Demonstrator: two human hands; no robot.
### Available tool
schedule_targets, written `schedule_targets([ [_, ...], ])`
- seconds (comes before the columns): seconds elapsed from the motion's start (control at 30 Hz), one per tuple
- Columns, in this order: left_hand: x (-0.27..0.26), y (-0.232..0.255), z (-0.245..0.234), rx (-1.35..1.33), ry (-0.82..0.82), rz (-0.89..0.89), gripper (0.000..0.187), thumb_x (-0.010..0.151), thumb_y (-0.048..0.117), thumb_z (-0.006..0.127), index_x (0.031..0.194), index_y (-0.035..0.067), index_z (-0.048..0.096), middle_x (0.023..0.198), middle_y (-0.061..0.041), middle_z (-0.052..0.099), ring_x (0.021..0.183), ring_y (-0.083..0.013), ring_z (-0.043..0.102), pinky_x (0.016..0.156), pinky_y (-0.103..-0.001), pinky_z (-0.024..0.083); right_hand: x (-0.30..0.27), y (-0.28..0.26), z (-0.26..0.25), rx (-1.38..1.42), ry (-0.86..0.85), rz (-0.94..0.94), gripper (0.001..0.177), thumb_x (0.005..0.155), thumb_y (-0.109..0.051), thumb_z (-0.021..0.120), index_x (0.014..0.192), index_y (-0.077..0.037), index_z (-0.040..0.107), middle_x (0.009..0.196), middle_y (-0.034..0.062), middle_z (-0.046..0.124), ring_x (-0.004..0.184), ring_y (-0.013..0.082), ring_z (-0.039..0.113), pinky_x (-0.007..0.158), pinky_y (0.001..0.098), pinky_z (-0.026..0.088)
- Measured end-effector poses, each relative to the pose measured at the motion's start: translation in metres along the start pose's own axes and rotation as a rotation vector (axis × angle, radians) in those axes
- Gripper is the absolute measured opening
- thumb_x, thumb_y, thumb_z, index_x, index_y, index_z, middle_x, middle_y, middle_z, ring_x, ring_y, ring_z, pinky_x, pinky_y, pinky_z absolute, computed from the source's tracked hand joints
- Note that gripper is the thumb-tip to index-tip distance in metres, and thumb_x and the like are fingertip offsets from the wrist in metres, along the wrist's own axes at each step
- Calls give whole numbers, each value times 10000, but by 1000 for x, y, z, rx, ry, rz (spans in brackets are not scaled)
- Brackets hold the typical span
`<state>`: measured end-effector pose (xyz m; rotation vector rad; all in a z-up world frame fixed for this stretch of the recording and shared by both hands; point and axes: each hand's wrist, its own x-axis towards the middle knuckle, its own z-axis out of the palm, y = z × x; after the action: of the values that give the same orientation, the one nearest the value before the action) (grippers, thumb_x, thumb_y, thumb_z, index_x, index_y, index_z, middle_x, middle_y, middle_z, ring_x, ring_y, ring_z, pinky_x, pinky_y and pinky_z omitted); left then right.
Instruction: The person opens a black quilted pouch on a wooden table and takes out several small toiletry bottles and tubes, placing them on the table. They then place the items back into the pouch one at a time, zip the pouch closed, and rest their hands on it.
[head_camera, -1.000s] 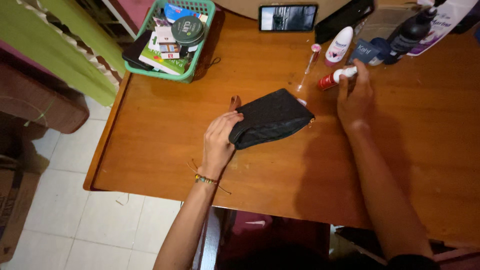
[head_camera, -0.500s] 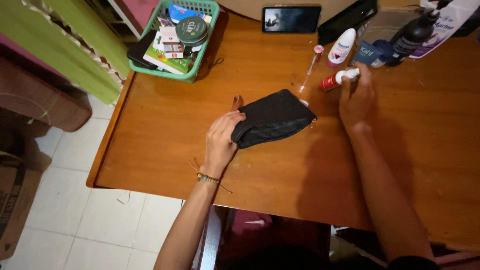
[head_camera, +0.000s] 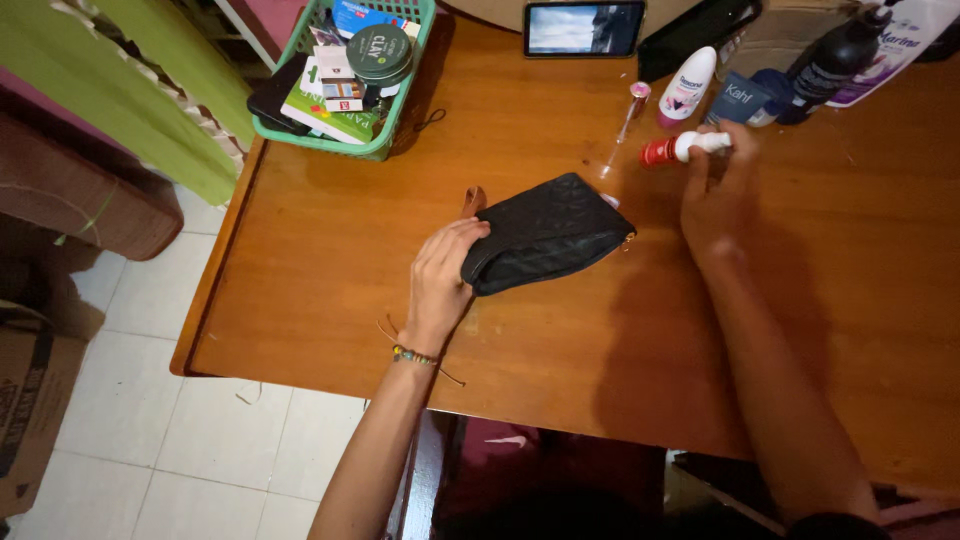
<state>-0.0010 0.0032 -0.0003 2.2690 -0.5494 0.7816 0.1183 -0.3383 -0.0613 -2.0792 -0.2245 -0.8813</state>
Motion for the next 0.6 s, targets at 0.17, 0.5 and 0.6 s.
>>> schedule_targets([
  [0.17, 0, -1, 3, 9, 18, -19, 462, 735, -123, 691, 1164, 42, 644, 1208, -125, 705, 1211, -329, 667, 1036, -418, 525, -13, -49, -15, 181, 105, -72, 302, 1066, -99, 674, 1321, -26, 530, 1279, 173, 663, 1146, 269, 674, 973, 355, 547],
  [0.5, -4, -13, 10, -97, 114, -76, 426, 781, -48, 758, 1180, 50, 644, 1164, -123, 713, 1110, -331, 683, 971, -408, 535, -62, -190, -22, 48, -303, -278, 280, 886, -115, 803, 1106, -32, 652, 1202, 141, 725, 1030, 304, 728, 882, 359, 577],
  [0.6, -3, -13, 7, -57, 112, -44, 464, 756, -79, 732, 1193, 53, 645, 1179, -117, 717, 1130, -326, 687, 985, -408, 537, -54, -203, -10, 95, -285, -401, 321, 910, -52, 792, 1158, 18, 600, 1208, 152, 706, 1052, 317, 722, 900, 357, 576],
])
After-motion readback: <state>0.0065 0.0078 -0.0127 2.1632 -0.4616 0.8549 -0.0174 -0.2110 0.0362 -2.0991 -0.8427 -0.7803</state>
